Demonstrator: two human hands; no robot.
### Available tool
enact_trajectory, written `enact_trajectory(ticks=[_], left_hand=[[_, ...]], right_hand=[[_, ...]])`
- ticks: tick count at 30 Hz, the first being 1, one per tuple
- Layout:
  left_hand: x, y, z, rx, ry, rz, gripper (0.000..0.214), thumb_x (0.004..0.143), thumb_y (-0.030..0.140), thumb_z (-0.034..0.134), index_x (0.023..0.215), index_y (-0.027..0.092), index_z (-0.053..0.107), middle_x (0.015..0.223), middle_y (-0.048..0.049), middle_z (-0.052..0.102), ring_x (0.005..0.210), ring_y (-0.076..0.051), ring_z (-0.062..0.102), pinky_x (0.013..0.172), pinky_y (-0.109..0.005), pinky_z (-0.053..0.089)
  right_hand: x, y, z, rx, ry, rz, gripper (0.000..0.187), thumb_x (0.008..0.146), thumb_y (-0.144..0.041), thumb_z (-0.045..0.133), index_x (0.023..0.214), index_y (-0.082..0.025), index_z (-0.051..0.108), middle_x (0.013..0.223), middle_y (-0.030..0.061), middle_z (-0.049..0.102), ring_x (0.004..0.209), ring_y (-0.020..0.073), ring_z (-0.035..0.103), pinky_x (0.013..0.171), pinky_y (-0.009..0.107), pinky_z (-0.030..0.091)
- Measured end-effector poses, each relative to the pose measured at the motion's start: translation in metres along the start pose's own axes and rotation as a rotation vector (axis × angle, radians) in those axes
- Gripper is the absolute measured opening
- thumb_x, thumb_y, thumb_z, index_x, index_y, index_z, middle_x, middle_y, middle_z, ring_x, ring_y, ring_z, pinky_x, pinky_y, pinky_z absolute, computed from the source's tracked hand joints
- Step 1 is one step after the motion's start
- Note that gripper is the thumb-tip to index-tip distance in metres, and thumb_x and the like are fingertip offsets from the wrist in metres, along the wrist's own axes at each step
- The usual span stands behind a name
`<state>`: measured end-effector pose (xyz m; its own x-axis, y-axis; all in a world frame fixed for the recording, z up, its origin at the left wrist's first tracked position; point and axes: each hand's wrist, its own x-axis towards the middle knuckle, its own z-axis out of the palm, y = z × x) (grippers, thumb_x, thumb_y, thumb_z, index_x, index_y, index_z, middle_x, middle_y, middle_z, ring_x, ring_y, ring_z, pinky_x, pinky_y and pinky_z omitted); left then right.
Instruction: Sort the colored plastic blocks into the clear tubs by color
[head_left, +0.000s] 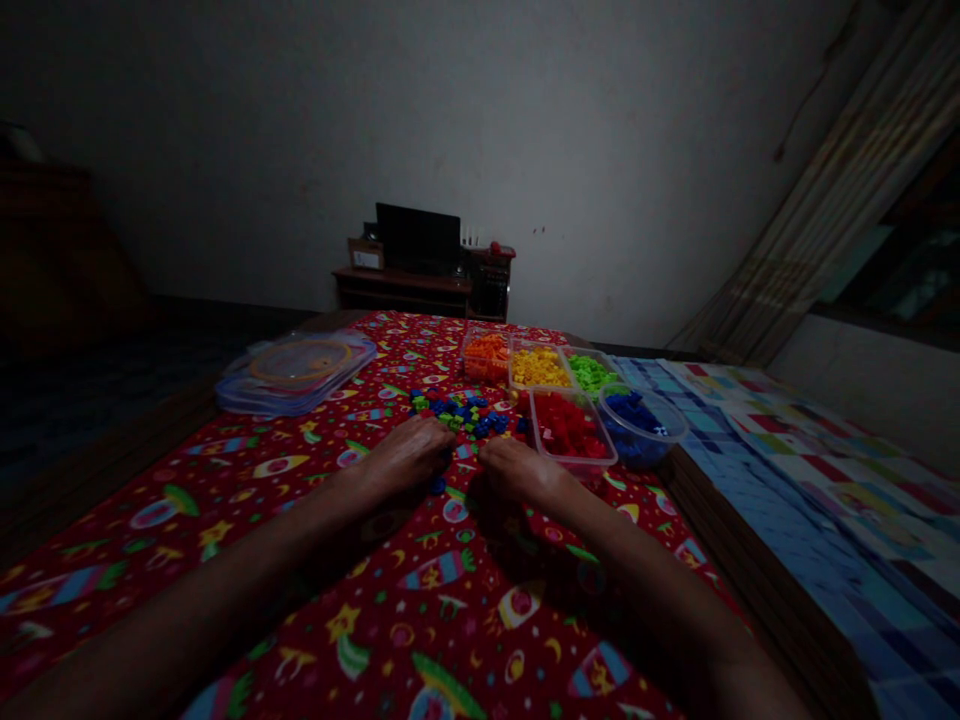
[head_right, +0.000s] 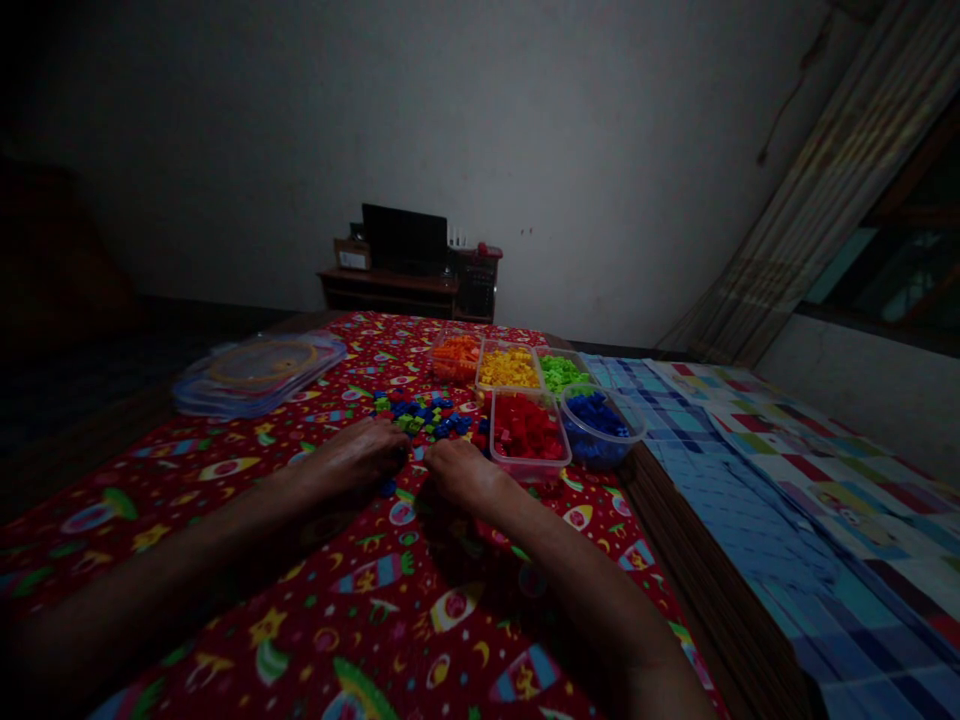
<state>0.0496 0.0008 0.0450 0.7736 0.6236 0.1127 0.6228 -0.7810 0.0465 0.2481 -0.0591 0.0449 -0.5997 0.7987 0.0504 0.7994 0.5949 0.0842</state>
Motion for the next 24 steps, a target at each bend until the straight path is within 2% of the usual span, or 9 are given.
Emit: enact_trajectory(ticks=[2, 4, 6, 10, 13, 16, 20, 24], left_hand=[[0.001, 0.000, -0.002, -0.089, 0.032, -0.017, 0.016, 0.081, 0.020, 0.052, 0.084, 0.018, 0.067, 0.084, -0.0062, 0.068, 0.080, -0.019, 0.061, 0.072, -0.027, 0.045], [0.004, 0.001, -0.004, -0.234, 0.078, -0.044, 0.022, 0.082, 0.030, 0.053, 0.093, 0.018, 0.068, 0.095, -0.0065, 0.070, 0.089, -0.020, 0.062, 0.081, -0.028, 0.046], [0.008, 0.002, -0.005, -0.382, 0.096, -0.089, 0.028, 0.082, 0.038, 0.054, 0.095, 0.018, 0.069, 0.100, -0.0060, 0.071, 0.092, -0.021, 0.062, 0.082, -0.028, 0.047], [0.016, 0.006, -0.004, -0.654, 0.084, -0.207, 0.032, 0.078, 0.045, 0.053, 0.081, 0.018, 0.068, 0.079, -0.0009, 0.069, 0.074, -0.018, 0.061, 0.067, -0.026, 0.048], [0.017, 0.008, -0.001, -0.807, 0.085, -0.266, 0.036, 0.075, 0.050, 0.051, 0.072, 0.017, 0.064, 0.060, 0.0026, 0.056, 0.057, -0.013, 0.051, 0.053, -0.023, 0.040], [0.014, 0.010, 0.001, -0.916, 0.100, -0.290, 0.043, 0.075, 0.058, 0.049, 0.065, 0.017, 0.058, 0.053, 0.0043, 0.046, 0.050, -0.010, 0.041, 0.047, -0.022, 0.032], [0.014, 0.012, 0.002, -0.956, 0.106, -0.288, 0.049, 0.076, 0.062, 0.048, 0.076, 0.016, 0.063, 0.060, 0.0022, 0.056, 0.054, -0.012, 0.048, 0.051, -0.022, 0.037], [0.016, 0.006, -0.003, -0.772, 0.140, -0.242, 0.046, 0.076, 0.056, 0.052, 0.091, 0.017, 0.070, 0.087, -0.0035, 0.072, 0.077, -0.019, 0.062, 0.067, -0.026, 0.047]], right_hand=[[0.001, 0.005, 0.003, 0.028, 0.034, 0.009, 0.021, 0.086, -0.007, 0.048, 0.102, -0.010, 0.062, 0.096, 0.0118, 0.064, 0.089, 0.0183, 0.058, 0.079, 0.027, 0.041], [0.003, 0.012, 0.002, 0.087, 0.156, 0.033, 0.023, 0.086, -0.008, 0.050, 0.107, -0.010, 0.059, 0.099, 0.0118, 0.063, 0.091, 0.0178, 0.056, 0.079, 0.027, 0.040], [0.006, 0.019, 0.001, 0.161, 0.275, 0.031, 0.025, 0.087, -0.012, 0.052, 0.112, -0.011, 0.056, 0.097, 0.0101, 0.062, 0.088, 0.0163, 0.055, 0.076, 0.025, 0.039], [0.013, 0.024, 0.000, 0.258, 0.305, -0.030, 0.023, 0.090, -0.021, 0.054, 0.112, -0.014, 0.055, 0.088, 0.0056, 0.062, 0.076, 0.0134, 0.052, 0.064, 0.023, 0.033], [0.017, 0.022, 0.003, 0.274, 0.309, -0.051, 0.019, 0.090, -0.020, 0.053, 0.108, -0.014, 0.058, 0.084, 0.0043, 0.062, 0.072, 0.0123, 0.051, 0.062, 0.022, 0.030], [0.018, 0.018, 0.003, 0.281, 0.369, -0.061, 0.012, 0.090, -0.019, 0.053, 0.097, -0.013, 0.061, 0.080, 0.0040, 0.061, 0.071, 0.0115, 0.049, 0.063, 0.022, 0.029], [0.015, 0.021, -0.011, 0.279, 0.400, -0.016, 0.011, 0.089, -0.016, 0.051, 0.086, -0.013, 0.062, 0.073, 0.0008, 0.058, 0.063, 0.0095, 0.044, 0.060, 0.022, 0.027], [-0.003, 0.047, -0.041, 0.159, 0.442, 0.211, 0.015, 0.087, -0.015, 0.049, 0.083, -0.014, 0.064, 0.070, 0.0007, 0.059, 0.060, 0.0098, 0.043, 0.058, 0.023, 0.027]])
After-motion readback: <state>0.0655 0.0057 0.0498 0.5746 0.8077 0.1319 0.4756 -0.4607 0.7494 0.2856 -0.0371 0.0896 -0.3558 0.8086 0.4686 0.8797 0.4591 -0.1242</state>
